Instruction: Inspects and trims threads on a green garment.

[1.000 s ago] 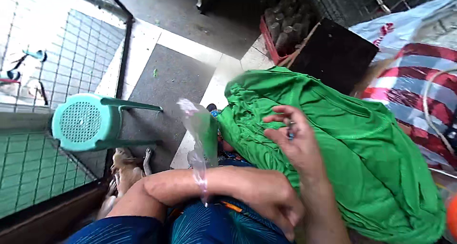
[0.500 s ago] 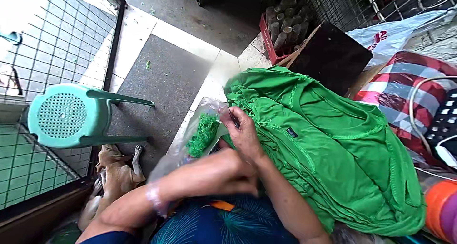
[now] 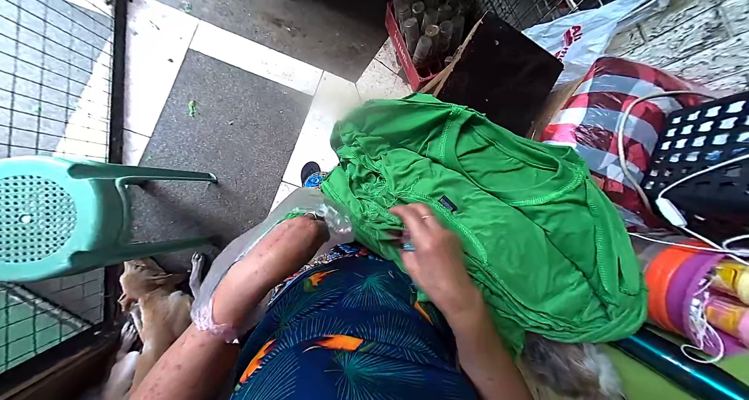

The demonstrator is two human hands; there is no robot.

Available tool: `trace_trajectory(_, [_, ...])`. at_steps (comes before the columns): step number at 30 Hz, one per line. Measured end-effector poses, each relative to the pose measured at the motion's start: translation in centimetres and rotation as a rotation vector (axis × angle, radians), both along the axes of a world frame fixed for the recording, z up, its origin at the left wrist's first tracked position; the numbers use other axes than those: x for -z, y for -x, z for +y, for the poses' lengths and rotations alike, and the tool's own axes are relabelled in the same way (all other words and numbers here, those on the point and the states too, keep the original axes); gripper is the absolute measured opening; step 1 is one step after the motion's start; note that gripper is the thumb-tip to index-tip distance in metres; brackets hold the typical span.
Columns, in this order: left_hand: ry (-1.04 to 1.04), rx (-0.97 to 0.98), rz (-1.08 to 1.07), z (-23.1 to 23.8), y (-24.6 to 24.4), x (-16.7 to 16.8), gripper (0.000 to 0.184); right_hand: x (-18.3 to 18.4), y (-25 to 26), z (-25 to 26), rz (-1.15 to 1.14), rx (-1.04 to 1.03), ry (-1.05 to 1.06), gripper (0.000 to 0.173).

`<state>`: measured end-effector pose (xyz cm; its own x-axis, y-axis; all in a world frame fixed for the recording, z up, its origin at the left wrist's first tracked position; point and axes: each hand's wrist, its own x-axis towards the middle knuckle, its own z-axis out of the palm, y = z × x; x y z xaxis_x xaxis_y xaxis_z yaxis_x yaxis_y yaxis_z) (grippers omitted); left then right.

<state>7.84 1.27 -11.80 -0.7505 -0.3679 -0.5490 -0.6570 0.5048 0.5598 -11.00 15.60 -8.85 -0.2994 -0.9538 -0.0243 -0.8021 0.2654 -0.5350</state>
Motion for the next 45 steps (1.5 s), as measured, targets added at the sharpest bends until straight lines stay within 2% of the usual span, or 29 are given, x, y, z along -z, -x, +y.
trace_trajectory(3, [-0.072, 0.097, 0.089, -0.2, 0.4, -1.4, 0.018, -1.0, 2.7, 1.2, 0.152, 0.171, -0.027, 0.021])
trace_trajectory(6, [-0.162, 0.261, 0.217, 0.0, 0.9, -3.3, 0.018, -1.3, 3.2, 1.3, 0.173, 0.203, -0.137, 0.018])
trace_trajectory(9, [-0.146, 0.315, 0.477, 1.0, 2.6, -3.4, 0.023, -1.2, 3.2, 0.9, 0.180, 0.227, -0.138, 0.014])
trace_trajectory(12, [-0.007, 0.060, 0.657, 2.2, 6.3, -1.8, 0.025, -1.4, 3.8, 1.0, 0.086, 0.230, -0.066, 0.013])
trace_trajectory(16, [0.313, -0.194, 0.874, 2.6, 12.4, 1.4, 0.058, -2.4, 4.8, 1.5, 0.132, 0.220, 0.235, 0.013])
trace_trajectory(17, [0.382, -0.238, 0.920, 2.5, 13.5, 2.0, 0.057, -2.9, 5.4, 1.8, 0.164, 0.215, 0.270, 0.013])
trace_trajectory(20, [0.560, -0.355, 1.036, 1.5, 14.6, 3.9, 0.034, -3.8, 7.4, 3.4, 0.242, 0.192, 0.249, 0.015])
trace_trajectory(24, [0.475, -0.321, 1.004, 0.7, 11.2, 6.1, 0.015, -2.0, 9.1, 5.6, 0.173, 0.118, 0.036, 0.015])
trace_trajectory(27, [0.406, -0.304, 1.039, 1.5, 9.6, 7.1, 0.014, -0.7, 9.1, 5.6, 0.111, 0.158, 0.025, 0.014])
trace_trajectory(32, [0.311, -0.230, 1.196, 2.8, 12.3, 4.0, 0.017, -1.6, 8.8, 4.2, 0.097, 0.287, -0.064, 0.010])
trace_trajectory(35, [0.188, -0.114, 0.984, 2.7, 14.2, 1.4, 0.027, -2.2, 8.2, 3.0, 0.077, 0.287, -0.076, 0.020])
trace_trajectory(37, [0.094, 0.007, 0.821, 2.2, 15.0, 1.2, 0.030, -1.5, 8.1, 2.6, 0.034, 0.228, -0.023, 0.023])
trace_trajectory(38, [0.081, 0.039, 0.791, 2.0, 15.1, 1.5, 0.026, -0.9, 8.2, 2.5, -0.010, 0.226, -0.025, 0.023])
trace_trajectory(41, [0.127, 0.039, 0.860, 1.6, 15.1, 2.4, 0.009, -0.8, 8.7, 2.7, -0.148, 0.284, -0.103, 0.026])
trace_trajectory(43, [0.119, 0.014, 0.881, 1.5, 14.8, 2.8, 0.009, -1.5, 8.7, 2.9, -0.178, 0.269, -0.158, 0.034])
trace_trajectory(45, [0.088, 0.002, 0.858, 1.3, 14.6, 2.5, 0.010, -1.9, 8.7, 3.0, -0.137, 0.223, -0.176, 0.034])
